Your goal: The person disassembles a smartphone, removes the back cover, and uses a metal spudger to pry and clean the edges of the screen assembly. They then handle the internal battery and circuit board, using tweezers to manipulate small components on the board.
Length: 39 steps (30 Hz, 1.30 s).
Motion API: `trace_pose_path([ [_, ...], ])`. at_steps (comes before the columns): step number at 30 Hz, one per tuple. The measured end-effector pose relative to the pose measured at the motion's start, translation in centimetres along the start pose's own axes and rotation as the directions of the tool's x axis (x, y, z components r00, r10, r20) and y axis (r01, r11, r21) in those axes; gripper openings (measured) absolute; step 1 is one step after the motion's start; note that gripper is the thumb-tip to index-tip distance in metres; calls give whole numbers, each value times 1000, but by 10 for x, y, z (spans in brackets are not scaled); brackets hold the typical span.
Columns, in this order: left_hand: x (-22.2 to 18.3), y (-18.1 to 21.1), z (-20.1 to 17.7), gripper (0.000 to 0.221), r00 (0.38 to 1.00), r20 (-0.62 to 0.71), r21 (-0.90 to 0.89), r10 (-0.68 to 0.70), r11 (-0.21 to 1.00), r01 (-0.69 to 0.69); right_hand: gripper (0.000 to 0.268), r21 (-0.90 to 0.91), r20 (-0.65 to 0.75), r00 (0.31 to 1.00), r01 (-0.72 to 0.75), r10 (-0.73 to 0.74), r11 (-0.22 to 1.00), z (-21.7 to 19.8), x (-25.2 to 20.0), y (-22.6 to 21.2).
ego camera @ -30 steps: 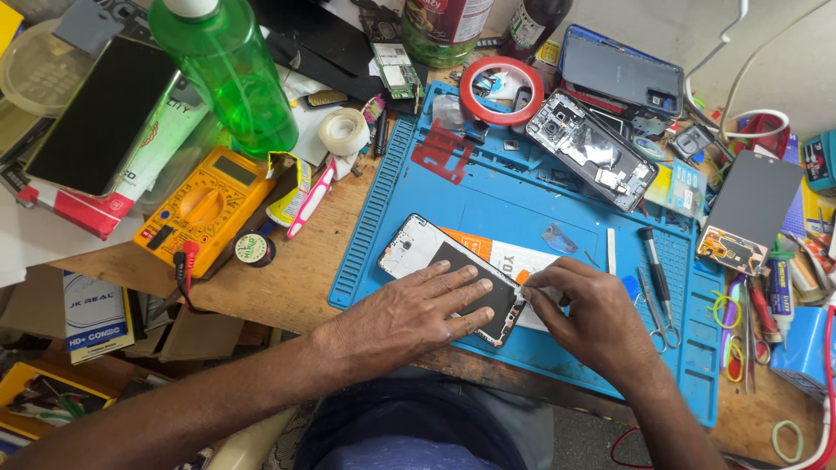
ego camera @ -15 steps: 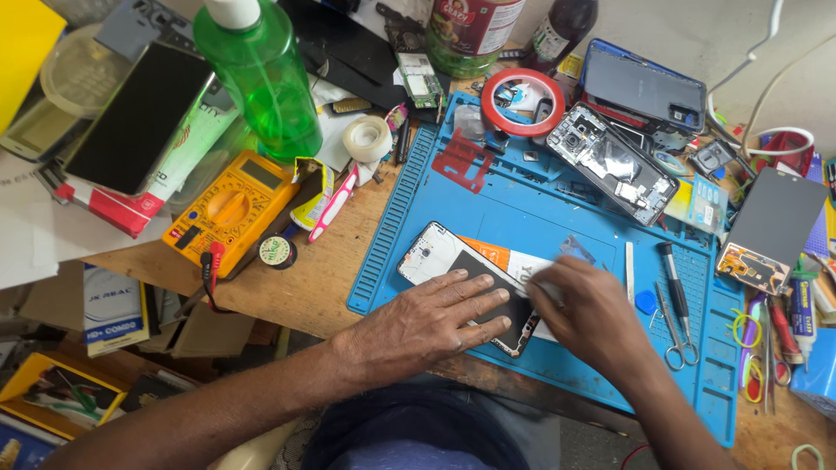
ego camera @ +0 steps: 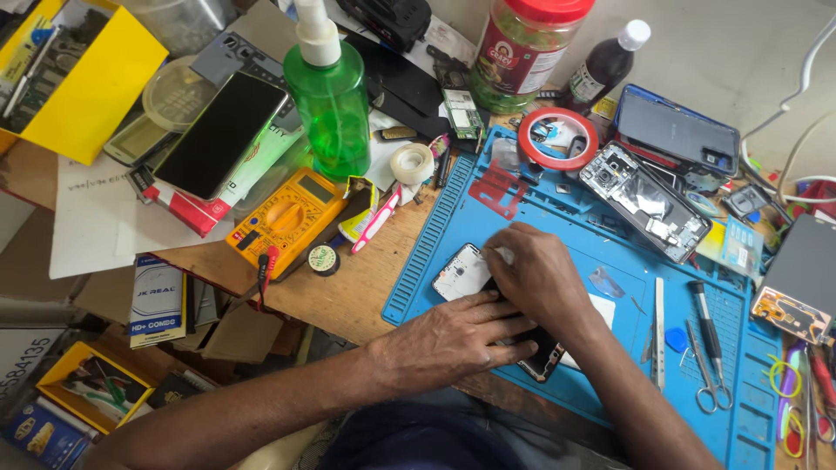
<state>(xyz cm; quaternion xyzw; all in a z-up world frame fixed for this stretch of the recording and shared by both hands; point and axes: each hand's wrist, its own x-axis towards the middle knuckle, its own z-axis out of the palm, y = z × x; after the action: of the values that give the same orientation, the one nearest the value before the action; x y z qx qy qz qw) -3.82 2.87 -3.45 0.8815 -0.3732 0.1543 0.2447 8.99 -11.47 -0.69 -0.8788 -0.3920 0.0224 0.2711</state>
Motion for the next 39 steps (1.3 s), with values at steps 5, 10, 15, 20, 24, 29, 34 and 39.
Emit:
trace_pose_path([
  [5, -5, -3, 6, 40, 1000, -14, 14, -17, 1000, 17, 14, -144, 39, 993, -109, 116, 983, -25, -56, 18],
  [10, -5, -4, 6, 39, 1000, 4, 17, 0, 1000, 0, 14, -93, 85, 974, -203, 211, 975, -18, -46, 22],
  [15, -2, 1, 1, 37, 1000, -25, 51, 16, 999, -15, 16, -31, 21, 1000, 16, -15, 999, 9, 17, 1],
  [20, -8, -3, 2, 35, 999, -40, 14, 6, 1000, -6, 16, -59, 83, 988, -122, 127, 991, -10, -6, -4],
  [24, -9, -3, 3, 36, 998, -52, 22, 17, 1000, -16, 15, -37, 51, 997, -61, 63, 997, -3, 0, 0],
  [29, -4, -1, -3, 36, 998, -57, 5, 0, 1000, 1, 12, 7, 72, 996, -50, 49, 999, 2, 13, 0],
  [34, -5, -6, 6, 49, 999, -5, -68, -33, 997, 33, 9, -151, 88, 989, -101, 115, 983, -36, -70, 23],
  [39, -1, -6, 6, 46, 999, 31, -77, -41, 996, 43, 12, -113, 51, 915, -392, 399, 913, -63, -105, 30],
])
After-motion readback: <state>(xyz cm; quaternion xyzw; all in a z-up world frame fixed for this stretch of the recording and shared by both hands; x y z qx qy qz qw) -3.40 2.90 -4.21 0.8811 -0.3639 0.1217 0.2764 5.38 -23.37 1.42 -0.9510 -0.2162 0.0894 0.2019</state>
